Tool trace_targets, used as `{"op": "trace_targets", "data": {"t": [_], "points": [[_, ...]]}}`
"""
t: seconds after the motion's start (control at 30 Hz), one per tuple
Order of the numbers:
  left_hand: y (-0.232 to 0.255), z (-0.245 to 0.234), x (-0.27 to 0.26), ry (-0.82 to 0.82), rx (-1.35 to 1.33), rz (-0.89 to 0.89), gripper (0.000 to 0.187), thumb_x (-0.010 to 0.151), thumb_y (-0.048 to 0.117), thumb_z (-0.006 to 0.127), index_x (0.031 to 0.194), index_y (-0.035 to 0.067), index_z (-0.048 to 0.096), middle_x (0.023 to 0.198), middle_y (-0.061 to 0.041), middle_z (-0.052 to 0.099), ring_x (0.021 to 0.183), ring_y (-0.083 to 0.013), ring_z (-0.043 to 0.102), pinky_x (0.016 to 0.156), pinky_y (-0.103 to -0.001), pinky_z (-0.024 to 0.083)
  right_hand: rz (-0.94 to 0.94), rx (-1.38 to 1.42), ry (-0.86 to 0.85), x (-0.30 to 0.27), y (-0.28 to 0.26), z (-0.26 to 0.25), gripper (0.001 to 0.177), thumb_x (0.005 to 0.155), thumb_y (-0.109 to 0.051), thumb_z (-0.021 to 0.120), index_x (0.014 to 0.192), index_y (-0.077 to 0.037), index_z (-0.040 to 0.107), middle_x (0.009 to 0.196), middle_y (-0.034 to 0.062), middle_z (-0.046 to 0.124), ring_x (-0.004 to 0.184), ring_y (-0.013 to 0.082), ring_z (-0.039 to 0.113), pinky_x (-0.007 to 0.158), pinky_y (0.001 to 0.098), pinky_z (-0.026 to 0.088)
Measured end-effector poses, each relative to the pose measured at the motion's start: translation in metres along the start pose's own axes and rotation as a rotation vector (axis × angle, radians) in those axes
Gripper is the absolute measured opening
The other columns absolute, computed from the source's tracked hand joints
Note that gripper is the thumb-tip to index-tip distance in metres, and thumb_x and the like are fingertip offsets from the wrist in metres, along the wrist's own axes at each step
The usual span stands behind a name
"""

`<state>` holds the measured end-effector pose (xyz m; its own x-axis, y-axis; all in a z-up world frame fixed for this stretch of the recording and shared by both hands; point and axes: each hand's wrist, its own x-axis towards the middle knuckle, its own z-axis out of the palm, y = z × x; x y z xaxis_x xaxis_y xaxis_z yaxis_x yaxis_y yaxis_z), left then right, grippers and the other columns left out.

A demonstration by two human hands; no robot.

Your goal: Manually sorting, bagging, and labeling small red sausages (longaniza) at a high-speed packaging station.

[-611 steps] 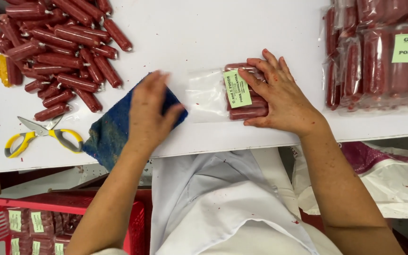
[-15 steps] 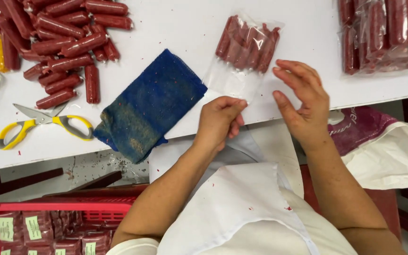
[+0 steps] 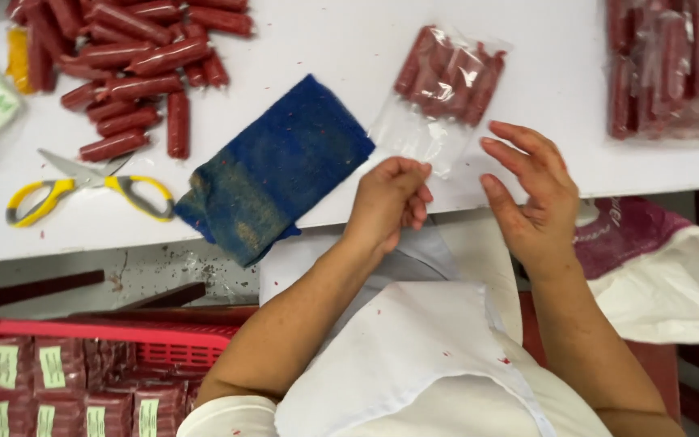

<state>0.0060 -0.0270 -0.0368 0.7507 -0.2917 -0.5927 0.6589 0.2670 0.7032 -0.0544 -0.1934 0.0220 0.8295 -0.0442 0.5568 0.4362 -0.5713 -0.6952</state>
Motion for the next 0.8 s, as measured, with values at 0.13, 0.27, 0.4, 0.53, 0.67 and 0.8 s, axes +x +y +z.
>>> {"op": "trace_targets", "data": {"t": [0.13,0.27,0.4,0.53,0.67,0.8], "points": [[0.029,-0.049,-0.053,-0.015,0.261,0.068,0.016,0.090,0.022,0.069,0.091,0.006,0.068,0.069,-0.008,0.069,0.040,-0.0135,0.054,0.035,-0.025,0.043,-0.001,-0.059,-0.036,0.003,-0.012,0.008,0.027,0.108,-0.006,0.061,0.133,0.005,0.061,0.140,0.0204,0.057,0.137,0.0417,0.053,0.123,0.0545,0.046],[0.056,-0.125,-0.069,0.380,1.571,1.013,0.057,0.098,0.049,0.065,0.147,0.026,0.047,0.156,-0.015,0.033,0.142,-0.0363,0.035,0.109,-0.058,0.037,-0.134,-0.296,-0.385,0.024,-0.012,0.063,0.047,0.105,-0.027,0.052,0.148,-0.012,0.046,0.158,0.0204,0.037,0.150,0.0466,0.030,0.122,0.0647,0.029],[0.078,-0.164,-0.077,0.286,1.723,0.798,0.061,0.102,0.057,0.043,0.155,0.027,0.045,0.169,-0.018,0.017,0.154,-0.0441,0.003,0.113,-0.072,-0.002,-0.249,-0.355,-0.566,0.030,-0.019,0.141,0.050,0.106,-0.040,0.047,0.143,-0.009,0.058,0.165,0.0199,0.030,0.154,0.0401,0.014,0.115,0.0706,0.003],[0.091,-0.187,-0.099,0.296,1.809,0.819,0.051,0.100,0.059,0.046,0.140,0.032,0.063,0.164,-0.014,0.036,0.152,-0.0447,0.019,0.114,-0.070,0.005,-0.187,-0.430,-0.586,0.028,-0.019,0.127,0.047,0.106,-0.041,0.044,0.143,-0.016,0.058,0.162,0.0203,0.034,0.154,0.0410,0.017,0.115,0.0724,0.005],[0.085,-0.172,-0.078,0.470,1.756,1.117,0.032,0.089,0.047,0.075,0.109,0.022,0.071,0.133,-0.008,0.065,0.129,-0.0344,0.054,0.107,-0.051,0.040,-0.161,-0.503,-0.457,0.009,-0.024,0.079,0.045,0.100,-0.039,0.054,0.140,-0.017,0.057,0.160,0.0129,0.037,0.149,0.0421,0.027,0.112,0.0724,0.014],[0.065,-0.084,-0.040,0.157,1.559,1.292,0.079,0.083,0.032,0.080,0.152,0.016,0.045,0.139,-0.024,0.053,0.112,-0.0438,0.061,0.088,-0.052,0.054,-0.067,-0.690,-0.202,-0.009,0.031,0.065,0.063,0.091,-0.024,0.069,0.150,-0.019,0.050,0.153,0.0099,0.042,0.138,0.0353,0.037,0.111,0.0600,0.020]]}}
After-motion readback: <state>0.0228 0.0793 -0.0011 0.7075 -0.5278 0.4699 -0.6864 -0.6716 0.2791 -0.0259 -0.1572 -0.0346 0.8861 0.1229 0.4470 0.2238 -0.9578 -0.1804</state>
